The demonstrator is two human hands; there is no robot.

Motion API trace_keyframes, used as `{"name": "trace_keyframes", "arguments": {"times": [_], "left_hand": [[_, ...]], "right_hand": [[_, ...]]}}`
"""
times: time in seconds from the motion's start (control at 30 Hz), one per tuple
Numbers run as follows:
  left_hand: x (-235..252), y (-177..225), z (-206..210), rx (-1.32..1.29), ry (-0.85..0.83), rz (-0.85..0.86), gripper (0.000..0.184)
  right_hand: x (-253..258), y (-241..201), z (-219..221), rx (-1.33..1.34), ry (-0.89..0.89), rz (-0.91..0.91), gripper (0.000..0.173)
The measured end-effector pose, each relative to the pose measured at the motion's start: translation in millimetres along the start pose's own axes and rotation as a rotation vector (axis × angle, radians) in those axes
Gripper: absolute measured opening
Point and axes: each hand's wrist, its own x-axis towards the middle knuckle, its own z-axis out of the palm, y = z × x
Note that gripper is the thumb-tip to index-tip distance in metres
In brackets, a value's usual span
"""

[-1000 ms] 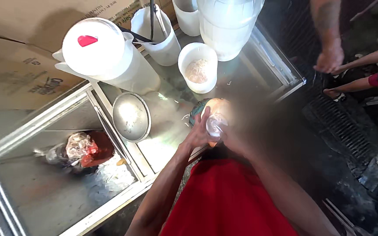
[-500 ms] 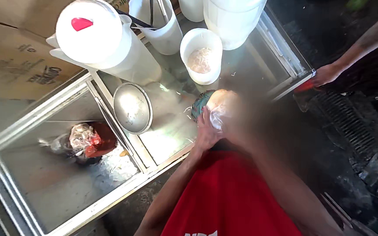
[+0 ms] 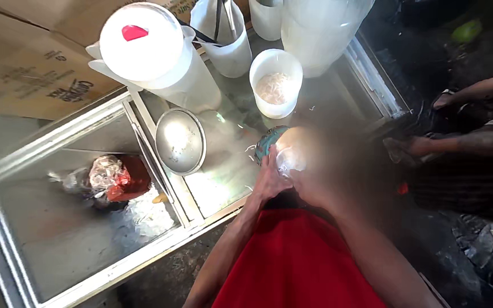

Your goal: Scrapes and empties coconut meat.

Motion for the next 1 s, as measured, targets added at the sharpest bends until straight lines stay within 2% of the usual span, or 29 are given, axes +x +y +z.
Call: {"name": "trace_keyframes", "arguments": {"times": [0.07,0.13,0.2,0.27,0.33,0.43,0.53,0.63,0.73,0.8,0.87,0.93,1.0], "left_hand": [[-2,-1,-1,0.012,0.005,0.003,0.145],[-4,0,-4,0.008,0.019,0.022,0.138],[-8,2,-9,0.048,0.005,0.039,0.130],[-11,5,-14,0.082,-0.046,0.030,0.136],[-13,8,-17,0.098,-0.096,-0.001,0.136],[-10,8,-22,0.083,-0.105,-0.029,0.138],[-5,6,-26,0.096,-0.109,0.029,0.135],[1,-1,-34,0.126,-0.161,0.095,0.135],[11,-11,-43,0.108,-0.214,0.203,0.133],[15,-17,-54,0.001,-0.233,0.213,0.129],[13,-30,-62,-0.246,-0.190,0.144,0.121],[13,-39,-50,-0.567,-0.048,0.102,0.101],[14,-35,-21,-0.843,0.201,0.071,0.071]], "right_hand": [[10,-5,8,0.090,0.116,0.048,0.045],[19,-9,19,0.139,0.150,0.024,0.046],[14,-10,31,0.054,0.117,-0.016,0.050],[-1,-5,27,-0.067,0.058,-0.039,0.049],[-14,0,13,-0.153,-0.017,-0.046,0.042],[-7,1,6,-0.074,-0.008,-0.027,0.043],[11,-6,22,0.101,0.055,-0.050,0.051],[-4,-3,22,-0.025,-0.030,-0.097,0.048],[-10,5,0,-0.062,-0.091,-0.117,0.049],[3,10,-5,0.054,-0.027,-0.098,0.048],[24,17,0,0.242,0.074,-0.063,0.050],[39,19,4,0.426,0.126,-0.027,0.052],[43,10,6,0.479,0.134,-0.011,0.053]]}}
